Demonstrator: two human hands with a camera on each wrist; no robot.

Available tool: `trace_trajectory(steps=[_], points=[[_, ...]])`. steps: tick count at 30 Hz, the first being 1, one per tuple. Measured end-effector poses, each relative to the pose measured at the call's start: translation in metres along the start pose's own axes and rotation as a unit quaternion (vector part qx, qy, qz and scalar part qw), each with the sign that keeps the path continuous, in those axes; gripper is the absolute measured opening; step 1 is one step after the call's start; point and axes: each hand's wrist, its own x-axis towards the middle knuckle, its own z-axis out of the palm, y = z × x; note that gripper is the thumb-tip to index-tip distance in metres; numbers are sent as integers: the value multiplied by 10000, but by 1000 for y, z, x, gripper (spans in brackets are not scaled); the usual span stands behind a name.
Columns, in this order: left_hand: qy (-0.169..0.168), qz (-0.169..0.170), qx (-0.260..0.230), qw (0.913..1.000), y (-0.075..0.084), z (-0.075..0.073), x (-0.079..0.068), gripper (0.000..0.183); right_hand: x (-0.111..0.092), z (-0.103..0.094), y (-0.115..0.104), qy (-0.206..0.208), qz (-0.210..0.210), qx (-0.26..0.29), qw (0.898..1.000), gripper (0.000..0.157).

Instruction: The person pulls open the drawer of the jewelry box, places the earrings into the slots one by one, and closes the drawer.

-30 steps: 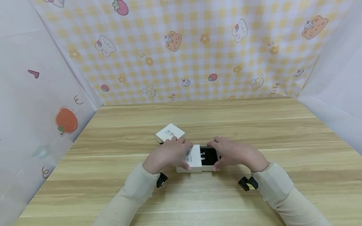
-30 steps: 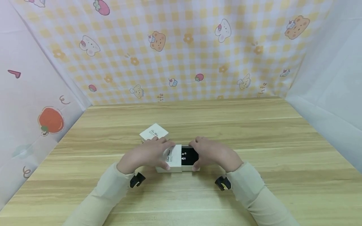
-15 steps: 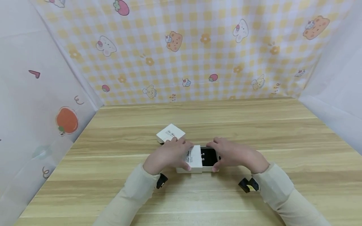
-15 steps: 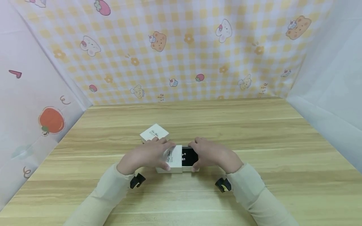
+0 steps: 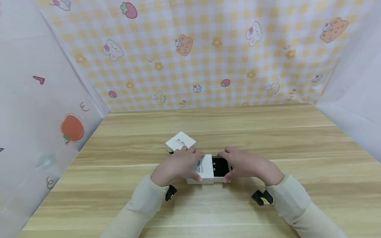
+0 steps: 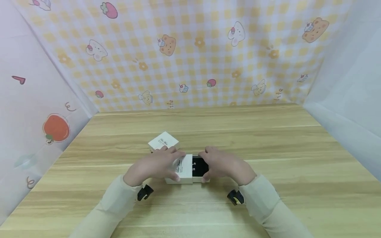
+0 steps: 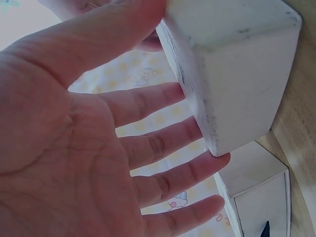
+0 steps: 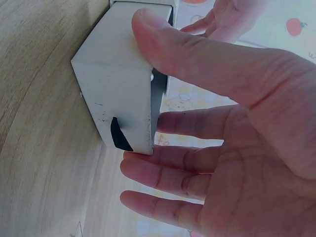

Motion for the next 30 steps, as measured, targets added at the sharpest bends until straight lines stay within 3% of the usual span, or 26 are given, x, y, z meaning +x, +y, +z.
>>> trace_trajectory(steps=[19,30], points=[[7,-21,63,10000,0,2,1,76,2,6,-4,250,-252,-72,9993,75],[-15,-22,90,10000,0,1,3,78,6,11,-4,614,-576,-172,9963,72]])
